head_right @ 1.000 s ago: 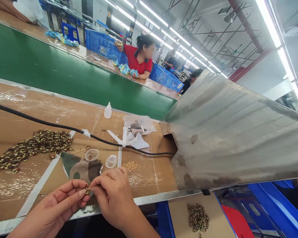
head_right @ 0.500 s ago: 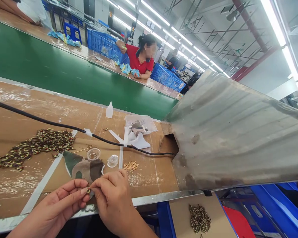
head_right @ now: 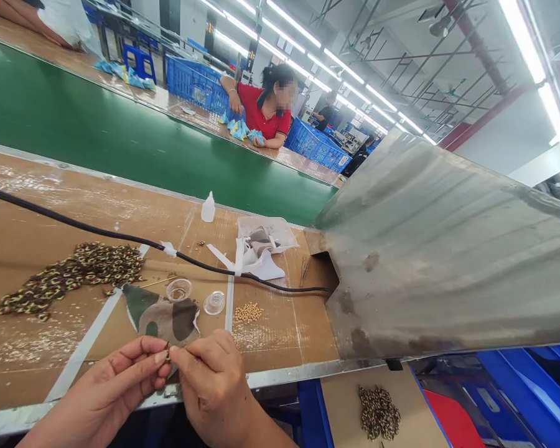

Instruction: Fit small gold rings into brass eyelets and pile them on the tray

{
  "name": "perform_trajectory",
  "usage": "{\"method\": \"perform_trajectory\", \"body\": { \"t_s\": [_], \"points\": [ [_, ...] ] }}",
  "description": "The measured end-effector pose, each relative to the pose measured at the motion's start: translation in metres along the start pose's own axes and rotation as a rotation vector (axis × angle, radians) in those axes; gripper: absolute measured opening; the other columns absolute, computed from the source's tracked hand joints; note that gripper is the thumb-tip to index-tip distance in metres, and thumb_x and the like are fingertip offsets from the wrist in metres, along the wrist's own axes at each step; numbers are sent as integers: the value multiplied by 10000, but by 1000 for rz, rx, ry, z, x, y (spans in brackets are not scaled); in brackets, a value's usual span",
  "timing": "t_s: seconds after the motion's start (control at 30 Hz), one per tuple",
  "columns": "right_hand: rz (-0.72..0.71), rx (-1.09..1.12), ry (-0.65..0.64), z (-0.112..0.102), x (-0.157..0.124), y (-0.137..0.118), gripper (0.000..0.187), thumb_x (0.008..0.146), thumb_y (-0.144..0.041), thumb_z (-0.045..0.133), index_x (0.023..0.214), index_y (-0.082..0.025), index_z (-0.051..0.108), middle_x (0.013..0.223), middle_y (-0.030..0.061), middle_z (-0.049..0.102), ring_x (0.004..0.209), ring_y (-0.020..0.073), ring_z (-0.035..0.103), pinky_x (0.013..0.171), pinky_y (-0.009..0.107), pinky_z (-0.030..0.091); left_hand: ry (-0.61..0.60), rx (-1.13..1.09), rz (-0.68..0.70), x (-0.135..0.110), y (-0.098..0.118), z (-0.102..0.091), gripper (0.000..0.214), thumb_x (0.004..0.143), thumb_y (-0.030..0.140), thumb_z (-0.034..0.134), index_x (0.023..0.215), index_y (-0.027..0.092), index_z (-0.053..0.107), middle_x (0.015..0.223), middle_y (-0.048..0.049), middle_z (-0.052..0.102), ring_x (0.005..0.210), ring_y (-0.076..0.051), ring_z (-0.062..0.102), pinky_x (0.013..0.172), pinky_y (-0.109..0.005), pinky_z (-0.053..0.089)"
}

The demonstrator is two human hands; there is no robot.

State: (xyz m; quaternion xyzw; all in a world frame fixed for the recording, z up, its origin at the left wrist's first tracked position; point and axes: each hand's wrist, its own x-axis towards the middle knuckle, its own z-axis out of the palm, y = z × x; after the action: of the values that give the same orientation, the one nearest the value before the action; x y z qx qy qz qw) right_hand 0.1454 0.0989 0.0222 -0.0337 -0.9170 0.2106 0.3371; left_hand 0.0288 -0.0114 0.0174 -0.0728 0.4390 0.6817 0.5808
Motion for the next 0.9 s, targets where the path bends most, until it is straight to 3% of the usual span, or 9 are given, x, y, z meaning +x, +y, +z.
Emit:
{"method": "perform_trajectory", "body": {
  "t_s": [0.2,0.33,0.5,0.63,0.9],
  "points": [
    [43,16,0,0,-4,-1,323,823,-63,546,1118,-179,605,856,28,606,787,74,502,718,229,430,31,19,20,-1,0,4,523,413,351,891,778,143,578,696,7,605,655,-109,571,656,-210,495],
    [247,158,30,1,-7,-3,280,827,-105,567,1072,-213,648,879,19,599,807,48,540,725,167,456,46,38,38,-1,-3,5,570,384,351,897,800,156,558,710,26,596,657,-105,572,661,-204,497],
    [449,274,57,5,-9,-6,84,766,-155,632,846,-156,658,750,9,549,676,27,505,604,122,411,8,166,161,5,-15,-2,501,491,429,850,805,174,554,716,23,586,658,-93,553,643,-175,487],
    [433,263,66,6,-10,-8,51,772,-131,619,810,-156,643,741,-3,553,670,16,499,606,113,396,37,294,294,7,-23,-6,463,518,467,827,776,171,581,748,-16,624,682,-122,586,666,-180,513],
    [227,66,60,3,-17,-3,85,825,-140,599,900,-180,596,832,1,578,810,70,493,751,212,394,79,407,306,0,-25,-10,433,530,486,814,774,192,610,921,-52,669,856,-185,639,798,-193,548]
  ]
}}
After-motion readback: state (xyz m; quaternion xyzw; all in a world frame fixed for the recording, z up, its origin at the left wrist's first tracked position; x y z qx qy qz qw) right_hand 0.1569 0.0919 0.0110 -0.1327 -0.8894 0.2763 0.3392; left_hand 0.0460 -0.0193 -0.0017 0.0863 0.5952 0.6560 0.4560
